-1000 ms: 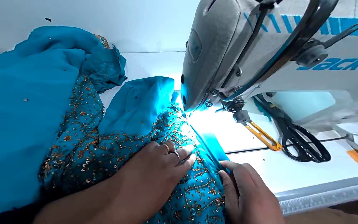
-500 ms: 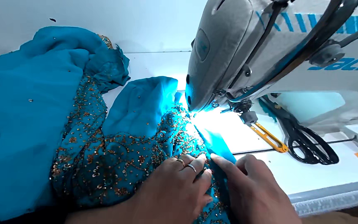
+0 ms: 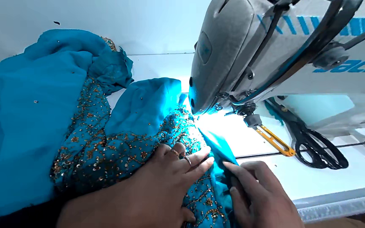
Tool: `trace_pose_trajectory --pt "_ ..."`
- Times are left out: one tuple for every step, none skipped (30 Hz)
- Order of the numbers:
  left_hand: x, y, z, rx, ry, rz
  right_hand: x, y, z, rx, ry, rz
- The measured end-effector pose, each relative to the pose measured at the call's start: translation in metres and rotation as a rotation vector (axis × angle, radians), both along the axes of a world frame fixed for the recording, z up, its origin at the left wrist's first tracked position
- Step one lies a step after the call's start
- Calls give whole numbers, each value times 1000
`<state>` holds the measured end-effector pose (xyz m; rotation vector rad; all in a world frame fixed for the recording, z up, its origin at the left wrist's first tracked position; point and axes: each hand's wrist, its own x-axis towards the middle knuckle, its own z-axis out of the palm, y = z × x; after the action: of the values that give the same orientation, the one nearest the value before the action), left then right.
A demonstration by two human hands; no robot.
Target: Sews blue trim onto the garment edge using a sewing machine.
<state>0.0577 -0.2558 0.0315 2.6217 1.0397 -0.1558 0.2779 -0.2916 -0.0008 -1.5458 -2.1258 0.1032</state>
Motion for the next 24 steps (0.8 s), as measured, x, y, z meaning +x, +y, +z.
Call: trace_pose_trajectory --pt "1 -1 -1 7 -3 0 -2 -1 1 16 52 -11" --pt "2 -1 -1 1 6 0 -4 -2 3 34 96 -26" --pt "2 -1 -1 -13 16 1 -6 -3 4 51 132 -41" --pt "3 -1 0 -13 21 1 -7 -3 4 60 147 -50" --pt "3 -1 0 -18 18 0 -8 -4 5 57 147 -55" --pt "2 -1 0 -15 14 -2 -8 -4 4 42 139 -57" --pt "2 -1 -1 -1 6 -3 -9 -5 4 15 136 -58" --pt "1 -1 -2 4 -1 -3 -10 -5 2 -11 136 -60" --pt "1 -1 -2 2 1 -3 -10 -6 1 -32 140 -65" --pt "1 -2 -2 -1 2 -1 -11 -6 -1 -50 142 -73" --pt "2 -2 -2 -3 4 0 -11 -6 -3 -60 139 -87" --pt "2 -2 -1 -8 14 -1 -12 -6 -5 -60 134 -103" --pt "3 -2 0 -21 30 0 -13 -5 -7 -56 127 -118" --pt "4 -2 1 -29 42 0 -14 -4 -8 -53 120 -128" --pt "4 -2 2 -31 51 -2 -14 -3 -9 -46 116 -133" --pt "5 -2 2 -33 58 -2 -15 -2 -10 -38 116 -139" --pt "5 -2 2 -36 60 0 -15 -1 -10 -36 119 -146" --pt "5 -1 2 -44 69 2 -15 0 -10 -37 126 -149" --pt "5 -1 3 -52 71 5 -15 1 -10 -38 131 -151" --pt "5 -1 2 -54 64 9 -15 1 -10 -38 137 -150" --pt "5 -1 2 -52 57 10 -15 2 -10 -30 139 -148" --pt "5 -1 2 -49 58 8 -15 2 -10 -16 142 -147" --pt "5 -1 2 -51 65 3 -15 3 -10 -6 143 -146" --pt "5 -1 3 -62 80 -1 -15 3 -10 3 140 -145"
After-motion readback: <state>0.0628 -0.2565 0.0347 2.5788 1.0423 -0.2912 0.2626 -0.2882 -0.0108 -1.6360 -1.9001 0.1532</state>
